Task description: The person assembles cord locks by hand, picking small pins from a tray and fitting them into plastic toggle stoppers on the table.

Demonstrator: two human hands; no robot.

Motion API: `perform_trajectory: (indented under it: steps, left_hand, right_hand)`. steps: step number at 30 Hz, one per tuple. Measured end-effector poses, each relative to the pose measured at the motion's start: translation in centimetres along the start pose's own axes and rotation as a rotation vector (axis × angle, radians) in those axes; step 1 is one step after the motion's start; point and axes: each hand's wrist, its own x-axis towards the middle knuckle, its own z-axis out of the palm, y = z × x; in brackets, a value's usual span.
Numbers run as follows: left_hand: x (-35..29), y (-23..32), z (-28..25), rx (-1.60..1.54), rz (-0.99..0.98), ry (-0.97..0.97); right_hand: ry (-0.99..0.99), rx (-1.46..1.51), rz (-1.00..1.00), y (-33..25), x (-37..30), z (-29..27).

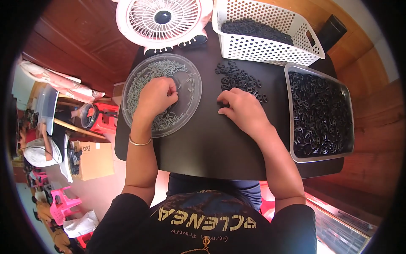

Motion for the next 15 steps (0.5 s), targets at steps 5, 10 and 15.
perform_trajectory:
  steps: [5,10,15]
  left_hand:
    - [0.4,0.9,-0.1,-0.335,0.0,0.101]
    - [-0.1,4.6,1.0,-1.234,0.026,-0.197]
    - [-0.3,6.1,2.0,-1.551,-0.047,-0.29]
  right_hand:
    - [-0.027,-0.087,-0.009,0.0,-0.1,0.6]
    - [0.065,0.415,0.082,-1.0,-0.4,0.0]
    - [0.218,0.788,0.147,-0.6,-0.6,0.0]
